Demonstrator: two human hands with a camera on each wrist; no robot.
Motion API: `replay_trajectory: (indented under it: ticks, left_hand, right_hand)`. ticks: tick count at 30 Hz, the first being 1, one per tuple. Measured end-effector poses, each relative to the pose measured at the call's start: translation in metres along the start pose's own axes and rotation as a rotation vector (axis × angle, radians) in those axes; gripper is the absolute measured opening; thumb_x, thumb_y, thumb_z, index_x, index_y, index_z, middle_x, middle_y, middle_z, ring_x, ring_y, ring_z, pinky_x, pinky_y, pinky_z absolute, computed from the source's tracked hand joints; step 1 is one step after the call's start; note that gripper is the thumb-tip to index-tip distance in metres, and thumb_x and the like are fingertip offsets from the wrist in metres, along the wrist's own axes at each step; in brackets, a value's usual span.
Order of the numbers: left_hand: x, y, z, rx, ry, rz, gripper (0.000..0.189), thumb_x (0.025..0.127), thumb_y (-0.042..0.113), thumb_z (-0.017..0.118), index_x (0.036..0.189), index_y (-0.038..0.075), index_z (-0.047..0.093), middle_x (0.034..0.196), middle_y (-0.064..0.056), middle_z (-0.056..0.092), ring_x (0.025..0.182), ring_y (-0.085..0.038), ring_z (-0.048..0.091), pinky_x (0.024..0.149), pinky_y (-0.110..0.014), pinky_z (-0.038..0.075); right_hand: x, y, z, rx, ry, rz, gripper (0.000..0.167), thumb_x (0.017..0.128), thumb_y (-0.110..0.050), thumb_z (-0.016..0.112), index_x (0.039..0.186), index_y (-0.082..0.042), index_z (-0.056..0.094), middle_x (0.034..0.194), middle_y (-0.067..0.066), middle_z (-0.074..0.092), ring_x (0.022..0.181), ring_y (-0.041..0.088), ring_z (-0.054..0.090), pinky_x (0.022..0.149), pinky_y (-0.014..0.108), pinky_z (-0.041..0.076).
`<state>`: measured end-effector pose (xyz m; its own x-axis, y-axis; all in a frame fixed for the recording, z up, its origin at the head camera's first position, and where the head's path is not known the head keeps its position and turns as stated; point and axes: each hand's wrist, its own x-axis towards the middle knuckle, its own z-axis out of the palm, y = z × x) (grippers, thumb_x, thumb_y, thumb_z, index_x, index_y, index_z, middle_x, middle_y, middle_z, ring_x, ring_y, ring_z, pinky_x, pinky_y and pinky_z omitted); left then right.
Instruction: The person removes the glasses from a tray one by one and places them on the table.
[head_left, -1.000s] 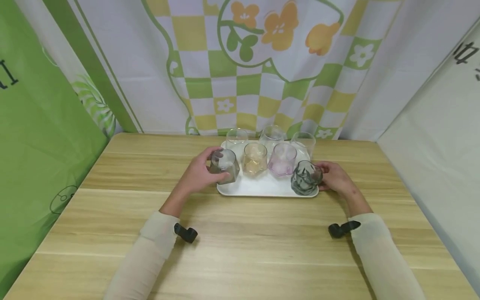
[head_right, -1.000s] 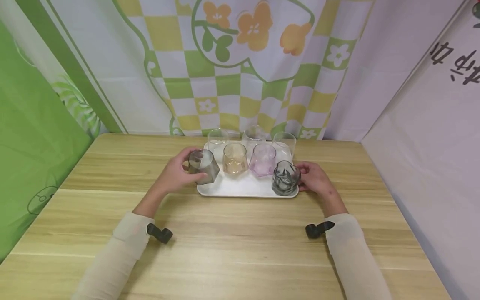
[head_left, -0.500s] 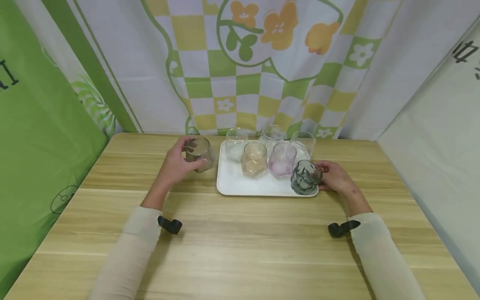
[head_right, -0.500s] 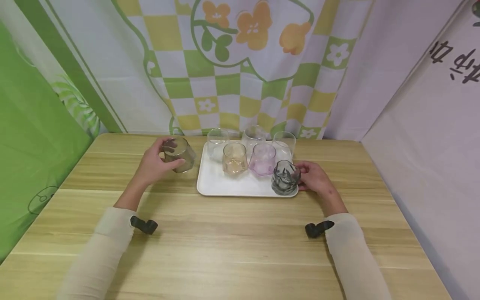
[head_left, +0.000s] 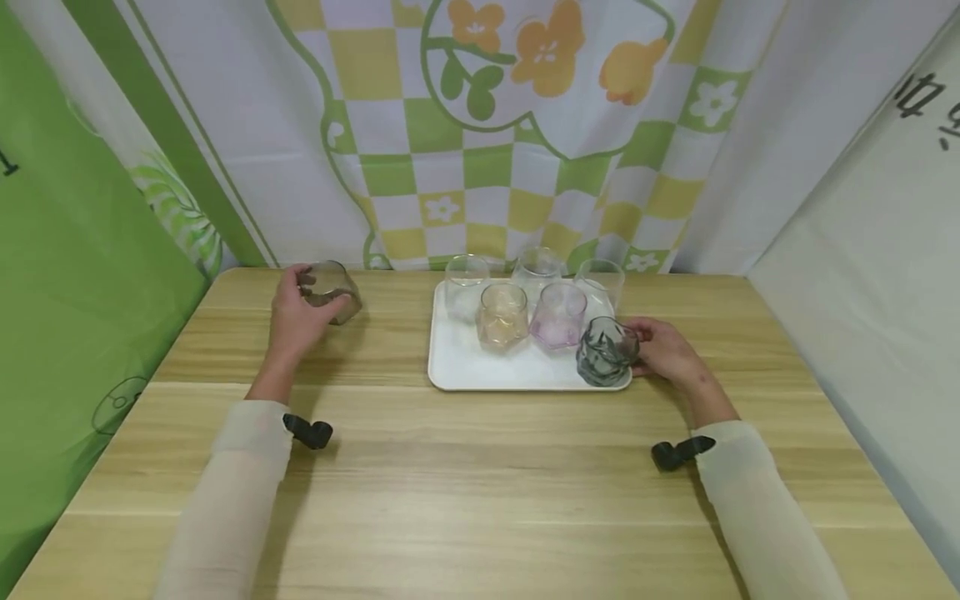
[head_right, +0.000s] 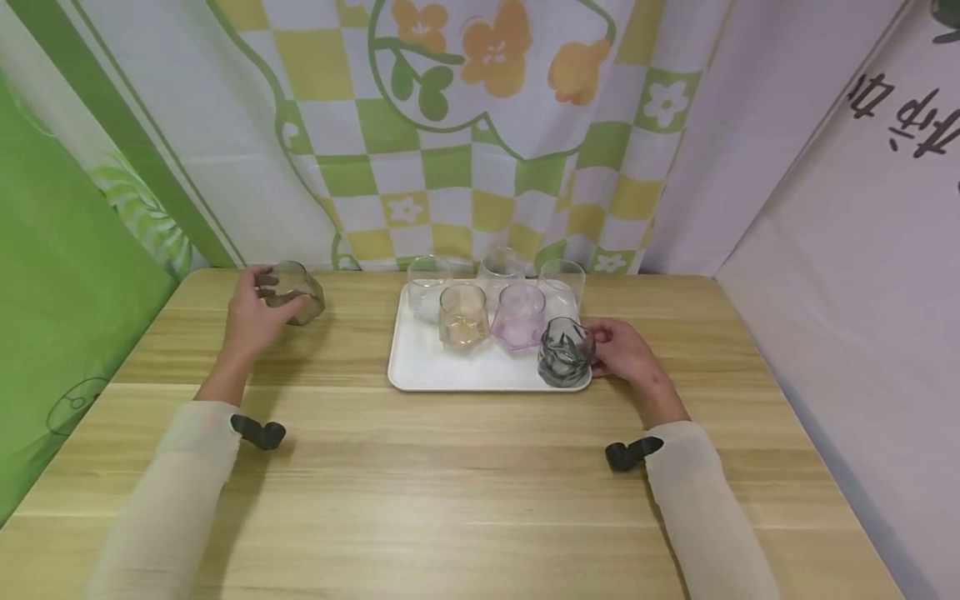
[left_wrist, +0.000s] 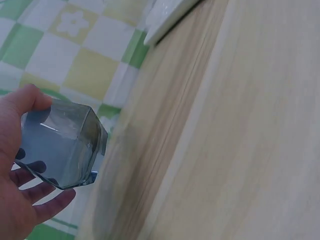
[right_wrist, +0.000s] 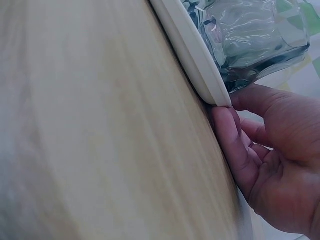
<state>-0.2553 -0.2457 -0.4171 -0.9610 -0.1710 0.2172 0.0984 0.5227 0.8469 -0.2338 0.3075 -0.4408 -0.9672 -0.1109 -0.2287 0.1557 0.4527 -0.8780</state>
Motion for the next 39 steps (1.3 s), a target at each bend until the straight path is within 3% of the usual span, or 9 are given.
replay_trajectory:
  ticks: [9,14,29,39]
  left_hand:
    - [0.01,-0.014,-0.015,0.003,0.106,-0.098,0.082,0.092,0.032,0.077,0.153,0.002,0.032,0.142,-0.023,0.044,0.122,-0.033,0.045,0.1,-0.043,0.041]
    - [0.016,-0.016,-0.02,-0.003,0.124,-0.127,0.083,0.092,0.031,0.077,0.155,0.002,0.031,0.144,-0.022,0.042,0.123,-0.032,0.045,0.099,-0.04,0.042]
    - [0.039,-0.031,-0.031,0.002,0.172,-0.191,0.089,0.091,0.037,0.077,0.156,0.001,0.027,0.15,-0.021,0.04,0.136,-0.033,0.04,0.115,-0.04,0.034]
    - [0.042,-0.031,-0.037,0.027,0.192,-0.216,0.088,0.091,0.035,0.076,0.156,0.001,0.026,0.151,-0.022,0.04,0.138,-0.034,0.039,0.117,-0.038,0.03]
  right_hand:
    - [0.0,0.0,0.001,0.01,0.003,0.002,0.048,0.102,0.003,0.054,0.147,0.013,0.041,0.126,0.032,0.057,0.081,0.011,0.066,0.068,0.031,0.06]
    - [0.002,0.003,0.0,-0.005,0.002,-0.007,0.047,0.101,0.004,0.051,0.146,0.013,0.042,0.126,0.031,0.056,0.083,0.012,0.065,0.068,0.03,0.06]
    - [0.005,0.005,-0.001,0.002,-0.001,0.012,0.049,0.101,0.004,0.052,0.148,0.011,0.041,0.123,0.026,0.056,0.084,0.014,0.064,0.068,0.03,0.06]
    - [0.005,0.004,-0.002,0.006,0.001,0.016,0.049,0.102,0.004,0.051,0.149,0.01,0.041,0.123,0.027,0.055,0.084,0.014,0.065,0.069,0.031,0.06]
